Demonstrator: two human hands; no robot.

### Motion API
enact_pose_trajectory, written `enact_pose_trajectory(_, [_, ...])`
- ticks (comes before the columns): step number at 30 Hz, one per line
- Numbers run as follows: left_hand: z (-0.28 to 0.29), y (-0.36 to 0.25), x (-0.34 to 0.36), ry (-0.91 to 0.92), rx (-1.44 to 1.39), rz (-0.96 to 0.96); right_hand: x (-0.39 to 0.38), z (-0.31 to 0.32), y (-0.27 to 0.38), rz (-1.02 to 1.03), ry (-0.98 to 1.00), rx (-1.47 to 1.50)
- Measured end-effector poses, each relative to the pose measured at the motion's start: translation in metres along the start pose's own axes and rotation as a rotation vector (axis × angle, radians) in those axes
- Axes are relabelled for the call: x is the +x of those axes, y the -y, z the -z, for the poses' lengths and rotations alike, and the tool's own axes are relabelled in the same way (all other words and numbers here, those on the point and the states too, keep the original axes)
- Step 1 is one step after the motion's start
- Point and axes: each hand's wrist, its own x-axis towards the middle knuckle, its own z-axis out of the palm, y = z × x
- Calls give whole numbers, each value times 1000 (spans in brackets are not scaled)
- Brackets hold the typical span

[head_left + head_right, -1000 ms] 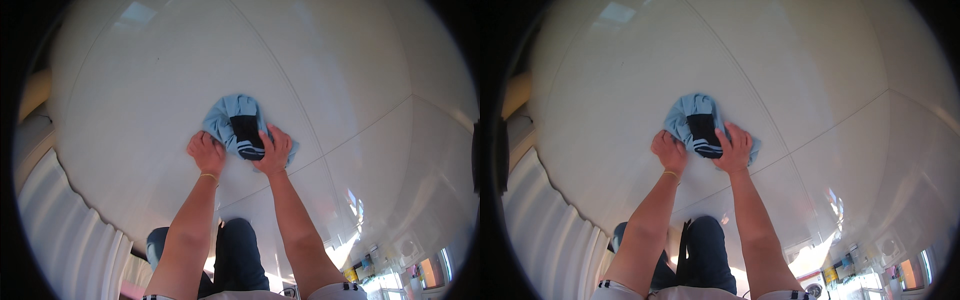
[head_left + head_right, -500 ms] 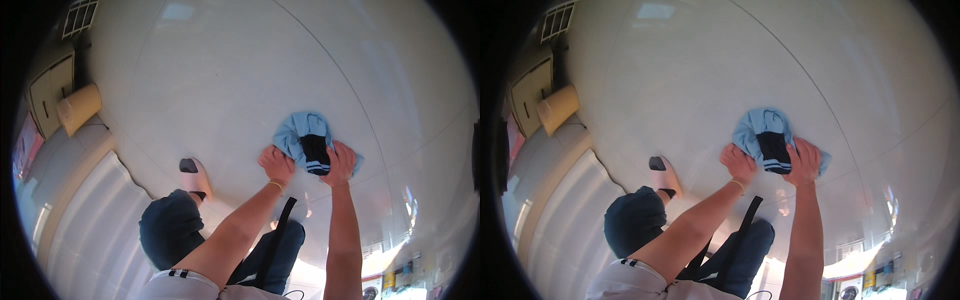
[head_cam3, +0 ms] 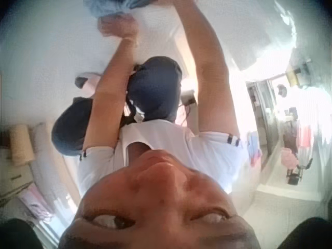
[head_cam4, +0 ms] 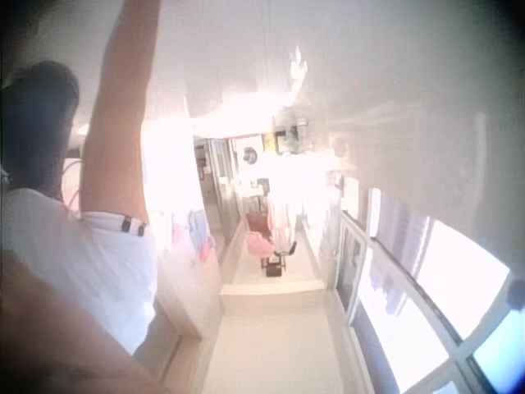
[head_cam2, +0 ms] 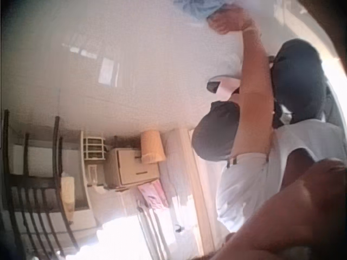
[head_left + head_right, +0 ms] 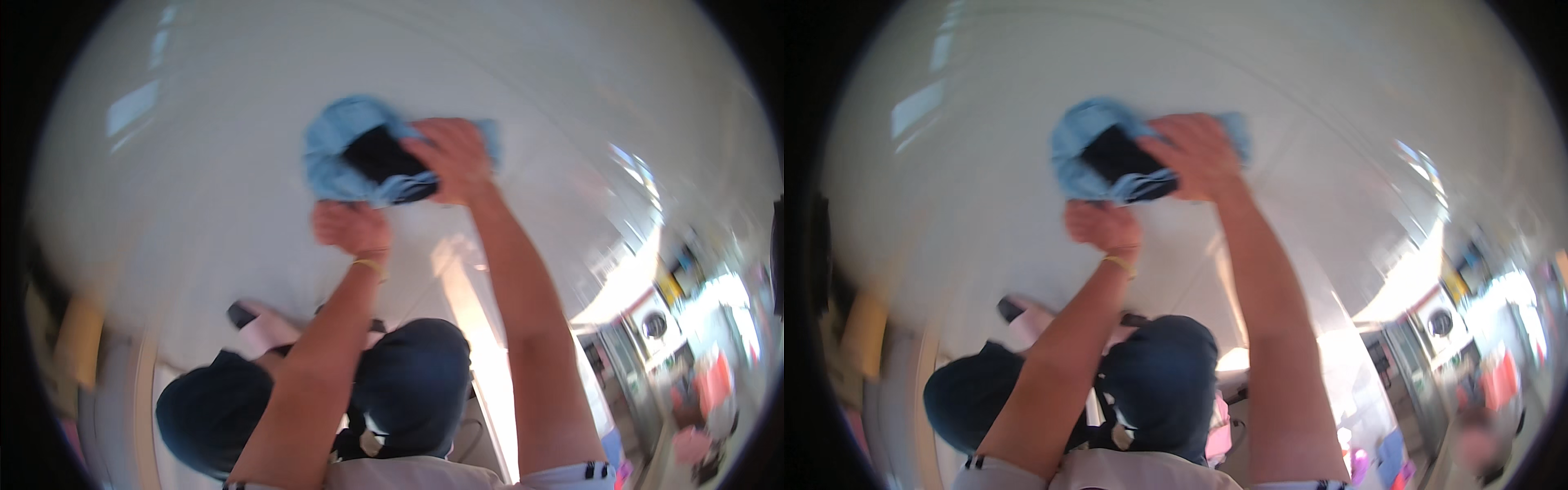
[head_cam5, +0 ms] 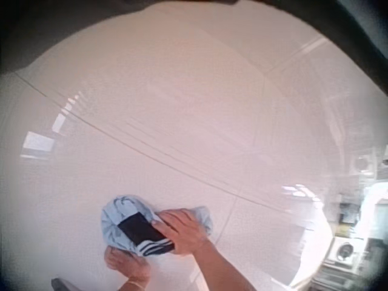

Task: The person kneels on the floor and wipes the tiled surface with a cloth. They move across the floor, scrubbing different sections and occasionally adjusting their position to reach new areas.

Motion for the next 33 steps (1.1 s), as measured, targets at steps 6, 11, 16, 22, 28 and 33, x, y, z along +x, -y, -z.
enact_pose_trajectory(6, [18, -19, 15, -56, -155, -22, -6, 10, 7, -20, -56, -66])
enact_pose_trajectory(11, [21, -30, 16, -70, -212, -77, -12, 12, 7, -55, -180, -118])
enact_pose_trajectory(16, [10, -27, 21, -98, -232, -120, -29, 14, 32, -294, -265, -313])
enact_pose_trajectory(22, [15, -6, 21, -24, -597, -288, -131, -36, 63, -797, -708, -98])
enact_pose_trajectory(28, [63, -19, 44, -264, -578, -979, -134, -76, 54, -948, -721, -181])
enact_pose_trajectory(33, [110, -73, 72, 97, -92, -1068, -151, -71, 48, -895, -711, -224])
